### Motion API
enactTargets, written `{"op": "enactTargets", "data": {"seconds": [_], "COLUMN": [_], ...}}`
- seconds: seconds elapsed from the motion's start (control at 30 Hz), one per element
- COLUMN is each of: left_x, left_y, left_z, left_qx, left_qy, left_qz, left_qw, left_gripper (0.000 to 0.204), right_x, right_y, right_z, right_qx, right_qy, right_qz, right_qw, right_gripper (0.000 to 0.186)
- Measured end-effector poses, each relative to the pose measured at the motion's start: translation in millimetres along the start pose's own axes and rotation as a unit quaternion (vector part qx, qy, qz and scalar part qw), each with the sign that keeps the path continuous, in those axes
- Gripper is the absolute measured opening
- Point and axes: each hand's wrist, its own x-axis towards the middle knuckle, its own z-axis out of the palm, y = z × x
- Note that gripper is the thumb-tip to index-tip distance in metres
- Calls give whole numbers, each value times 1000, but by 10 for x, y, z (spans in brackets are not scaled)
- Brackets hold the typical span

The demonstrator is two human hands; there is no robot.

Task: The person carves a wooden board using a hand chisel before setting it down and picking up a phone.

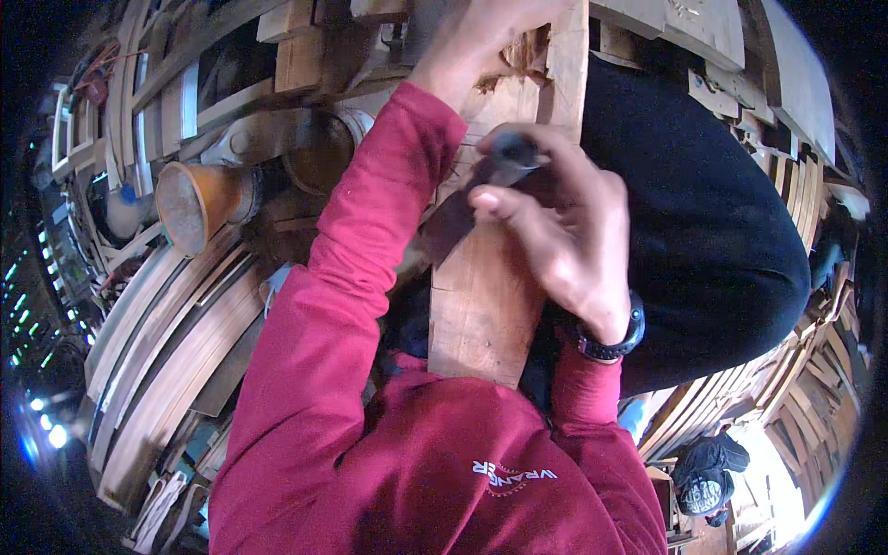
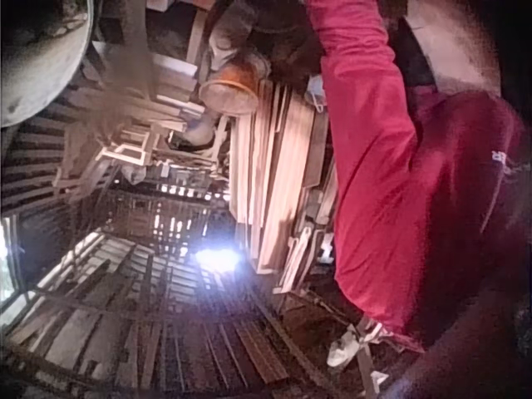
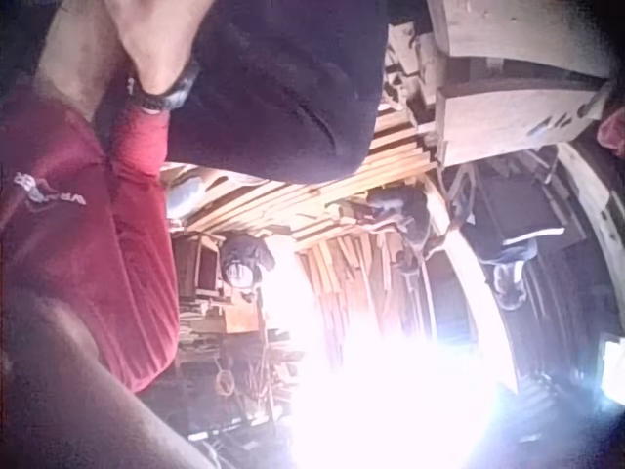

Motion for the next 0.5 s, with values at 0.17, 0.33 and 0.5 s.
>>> {"op": "enactTargets", "data": {"seconds": [0.17, 0.33, 0.5], "left_x": [-9, -36, 6], "left_y": [-59, -29, -3], "left_z": [24, -13, 12], "left_qx": [10, 2, -4], "left_qy": [6, 20, 19], "left_qz": [-3, 16, 18], "left_qw": [1000, 1000, 1000], "left_gripper": [39, 39, 38], "right_x": [24, 19, -3], "right_y": [15, -25, -31], "right_z": [85, 40, 6], "right_qx": [46, 53, 92], "right_qy": [-76, -52, -27], "right_qz": [-18, -41, -67], "right_qw": [996, 996, 993], "right_gripper": [35, 35, 39]}}
